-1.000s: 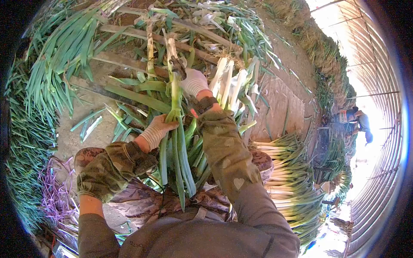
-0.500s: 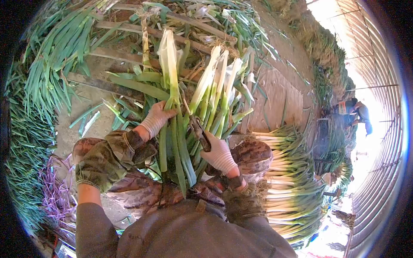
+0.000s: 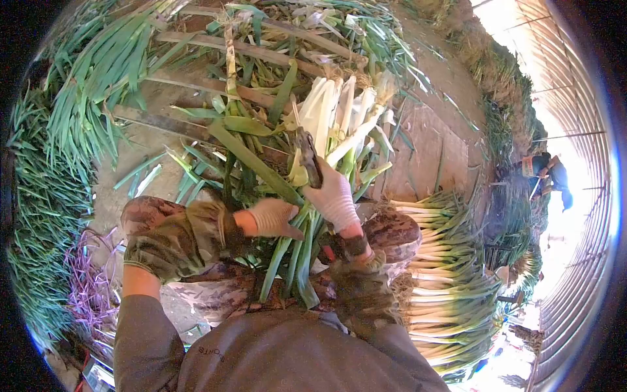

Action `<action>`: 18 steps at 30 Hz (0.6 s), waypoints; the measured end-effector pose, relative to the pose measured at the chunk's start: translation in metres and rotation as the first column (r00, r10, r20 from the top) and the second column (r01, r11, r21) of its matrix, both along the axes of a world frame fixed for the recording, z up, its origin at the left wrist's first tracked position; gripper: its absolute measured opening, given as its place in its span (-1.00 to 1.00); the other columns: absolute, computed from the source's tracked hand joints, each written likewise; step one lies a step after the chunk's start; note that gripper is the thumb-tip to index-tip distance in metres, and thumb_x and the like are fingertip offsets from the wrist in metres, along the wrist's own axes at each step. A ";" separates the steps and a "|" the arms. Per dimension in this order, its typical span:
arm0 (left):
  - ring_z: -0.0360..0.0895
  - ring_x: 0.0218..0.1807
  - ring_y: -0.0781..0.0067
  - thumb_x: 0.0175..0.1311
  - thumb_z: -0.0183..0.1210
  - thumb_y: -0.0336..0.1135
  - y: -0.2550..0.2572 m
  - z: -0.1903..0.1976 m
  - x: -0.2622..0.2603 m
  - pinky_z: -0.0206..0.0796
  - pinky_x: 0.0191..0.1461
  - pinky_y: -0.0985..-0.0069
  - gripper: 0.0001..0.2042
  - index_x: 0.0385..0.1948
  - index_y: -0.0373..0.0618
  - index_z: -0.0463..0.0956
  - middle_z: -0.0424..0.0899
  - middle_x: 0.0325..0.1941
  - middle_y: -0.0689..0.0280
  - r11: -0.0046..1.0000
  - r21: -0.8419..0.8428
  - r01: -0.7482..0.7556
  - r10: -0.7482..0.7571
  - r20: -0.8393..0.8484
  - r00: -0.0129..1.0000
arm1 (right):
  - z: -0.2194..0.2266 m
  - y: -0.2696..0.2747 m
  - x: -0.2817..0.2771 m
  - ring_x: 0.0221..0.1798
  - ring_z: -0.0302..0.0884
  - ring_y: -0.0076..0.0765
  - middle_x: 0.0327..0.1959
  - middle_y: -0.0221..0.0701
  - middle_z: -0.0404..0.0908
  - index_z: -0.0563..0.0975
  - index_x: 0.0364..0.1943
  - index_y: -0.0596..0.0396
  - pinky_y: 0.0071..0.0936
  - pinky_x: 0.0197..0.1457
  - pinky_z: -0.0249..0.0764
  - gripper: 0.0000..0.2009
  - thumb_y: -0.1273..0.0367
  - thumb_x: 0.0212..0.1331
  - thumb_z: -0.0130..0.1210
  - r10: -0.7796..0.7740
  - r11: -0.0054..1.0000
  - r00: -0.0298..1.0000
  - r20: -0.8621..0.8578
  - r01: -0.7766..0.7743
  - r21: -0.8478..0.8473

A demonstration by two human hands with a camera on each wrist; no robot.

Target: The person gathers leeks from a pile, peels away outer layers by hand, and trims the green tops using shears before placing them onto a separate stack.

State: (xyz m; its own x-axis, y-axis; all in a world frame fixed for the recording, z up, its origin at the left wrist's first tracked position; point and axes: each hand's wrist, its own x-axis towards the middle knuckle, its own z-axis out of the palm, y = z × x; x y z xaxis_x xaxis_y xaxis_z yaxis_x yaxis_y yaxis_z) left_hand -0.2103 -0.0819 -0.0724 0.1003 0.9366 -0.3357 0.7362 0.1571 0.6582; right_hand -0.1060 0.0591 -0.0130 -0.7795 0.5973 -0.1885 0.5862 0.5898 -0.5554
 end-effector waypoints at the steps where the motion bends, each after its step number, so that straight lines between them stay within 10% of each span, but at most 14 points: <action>1: 0.69 -0.15 -0.05 0.16 0.32 0.15 0.003 0.019 -0.020 0.51 -0.02 0.14 -0.48 -0.12 -0.17 0.67 0.72 -0.24 -0.01 0.989 -0.072 0.126 -0.132 -0.093 0.987 | 0.000 -0.002 -0.010 -0.18 0.69 0.00 -0.21 0.01 0.69 0.46 0.23 0.21 -0.24 0.01 0.59 -0.34 0.25 -0.05 0.25 -0.006 1.000 0.999 0.037 0.005 0.011; 3: 0.69 -0.22 -0.04 0.18 0.29 -0.01 0.011 0.003 -0.064 0.53 -0.11 0.10 -0.67 -0.22 -0.05 0.70 0.73 -0.32 0.09 0.961 0.087 -0.264 0.276 -0.183 0.944 | -0.008 -0.004 -0.026 -0.16 0.68 0.04 -0.19 0.02 0.68 0.42 0.27 0.20 -0.25 0.05 0.59 -0.30 0.25 -0.05 0.26 0.013 1.000 0.996 0.084 -0.014 0.011; 6: 0.64 -0.01 0.02 0.19 0.24 -0.24 0.015 0.022 -0.127 0.45 0.03 0.09 -0.82 -0.25 -0.08 0.66 0.67 -0.17 0.11 0.714 0.415 -0.564 0.697 -0.500 0.514 | -0.016 -0.020 -0.049 -0.07 0.67 0.11 -0.19 0.09 0.66 0.38 0.29 0.24 -0.22 0.09 0.56 -0.28 0.26 -0.05 0.28 0.135 0.990 0.971 0.198 -0.138 0.001; 13: 0.66 -0.02 0.04 0.19 0.28 -0.27 0.027 -0.046 -0.131 0.50 0.01 0.14 -0.77 -0.13 -0.04 0.65 0.62 -0.02 0.20 0.670 0.363 -0.647 0.721 -0.526 0.451 | -0.013 -0.039 -0.074 -0.04 0.64 0.23 -0.19 0.10 0.67 0.39 0.29 0.18 -0.13 0.12 0.55 -0.29 0.22 -0.04 0.27 0.173 0.984 0.931 0.321 -0.176 -0.019; 18: 0.72 -0.03 0.10 0.17 0.26 -0.31 0.010 -0.015 -0.092 0.57 -0.06 0.20 -0.77 -0.14 -0.07 0.70 0.73 -0.07 0.13 0.848 -0.143 -0.511 0.414 -0.423 0.806 | -0.032 -0.029 -0.048 -0.03 0.64 0.21 -0.17 0.08 0.67 0.37 0.31 0.16 -0.12 0.14 0.55 -0.26 0.21 -0.04 0.29 0.203 0.976 0.918 0.341 -0.216 0.001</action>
State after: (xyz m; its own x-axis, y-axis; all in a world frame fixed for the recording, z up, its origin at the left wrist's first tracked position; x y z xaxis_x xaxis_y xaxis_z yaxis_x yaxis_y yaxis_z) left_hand -0.3021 -0.0715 -0.0871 -0.4985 0.7243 -0.4763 0.7102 0.6563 0.2548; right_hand -0.1538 0.0297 -0.0447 -0.7819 0.4393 -0.4424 0.5955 0.7362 -0.3215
